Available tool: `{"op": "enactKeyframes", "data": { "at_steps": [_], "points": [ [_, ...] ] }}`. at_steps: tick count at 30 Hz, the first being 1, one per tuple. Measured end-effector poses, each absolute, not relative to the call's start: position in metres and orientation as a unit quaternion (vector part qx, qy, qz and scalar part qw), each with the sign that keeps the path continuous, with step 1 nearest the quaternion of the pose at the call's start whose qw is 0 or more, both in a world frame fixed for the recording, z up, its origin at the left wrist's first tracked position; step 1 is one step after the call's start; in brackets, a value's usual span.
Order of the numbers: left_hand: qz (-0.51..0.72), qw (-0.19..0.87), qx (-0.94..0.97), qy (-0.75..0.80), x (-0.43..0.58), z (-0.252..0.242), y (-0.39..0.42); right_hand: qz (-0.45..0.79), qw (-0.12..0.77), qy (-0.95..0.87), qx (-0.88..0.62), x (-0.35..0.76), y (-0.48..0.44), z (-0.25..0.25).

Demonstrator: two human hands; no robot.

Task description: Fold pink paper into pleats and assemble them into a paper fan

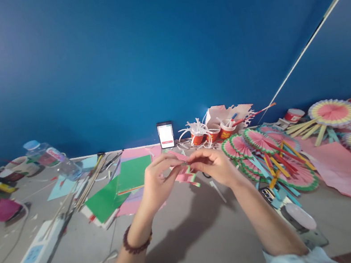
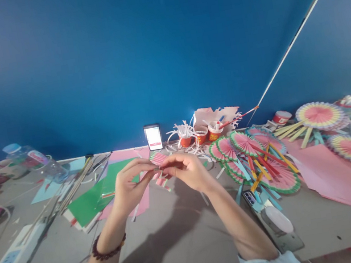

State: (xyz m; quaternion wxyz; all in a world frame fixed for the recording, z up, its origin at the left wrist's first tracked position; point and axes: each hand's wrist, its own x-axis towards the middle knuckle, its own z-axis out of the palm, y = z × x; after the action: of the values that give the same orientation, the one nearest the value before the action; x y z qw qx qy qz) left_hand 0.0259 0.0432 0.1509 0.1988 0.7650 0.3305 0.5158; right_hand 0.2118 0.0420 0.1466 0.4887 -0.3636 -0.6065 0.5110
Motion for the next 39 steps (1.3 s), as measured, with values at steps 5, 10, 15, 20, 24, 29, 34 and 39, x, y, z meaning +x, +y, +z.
{"op": "enactKeyframes", "data": {
  "at_steps": [5, 10, 15, 20, 24, 29, 34, 39],
  "points": [
    [0.518, 0.233, 0.754, 0.330, 0.025, 0.153, 0.041, 0.516, 0.488, -0.609, -0.355, 0.210, 0.044, 0.141],
    [0.499, 0.254, 0.762, 0.326, 0.025, 0.155, 0.037, 0.437, 0.488, -0.673, -0.343, 0.214, 0.046, 0.138],
    [0.495, 0.255, 0.767, 0.319, 0.025, 0.158, 0.036, 0.391, 0.492, -0.707, -0.324, 0.215, 0.048, 0.137],
    [0.499, 0.267, 0.761, 0.318, 0.024, 0.157, 0.036, 0.392, 0.506, -0.712, -0.290, 0.214, 0.048, 0.138],
    [0.493, 0.287, 0.762, 0.307, 0.022, 0.157, 0.037, 0.393, 0.511, -0.711, -0.280, 0.213, 0.046, 0.141],
    [0.458, 0.291, 0.782, 0.305, 0.017, 0.160, 0.038, 0.400, 0.514, -0.708, -0.272, 0.213, 0.045, 0.142],
    [0.472, 0.233, 0.790, 0.315, 0.019, 0.159, 0.035, 0.430, 0.517, -0.692, -0.264, 0.212, 0.045, 0.136],
    [0.516, 0.164, 0.790, 0.287, 0.028, 0.157, 0.032, 0.444, 0.540, -0.661, -0.272, 0.208, 0.047, 0.132]
  ]
}}
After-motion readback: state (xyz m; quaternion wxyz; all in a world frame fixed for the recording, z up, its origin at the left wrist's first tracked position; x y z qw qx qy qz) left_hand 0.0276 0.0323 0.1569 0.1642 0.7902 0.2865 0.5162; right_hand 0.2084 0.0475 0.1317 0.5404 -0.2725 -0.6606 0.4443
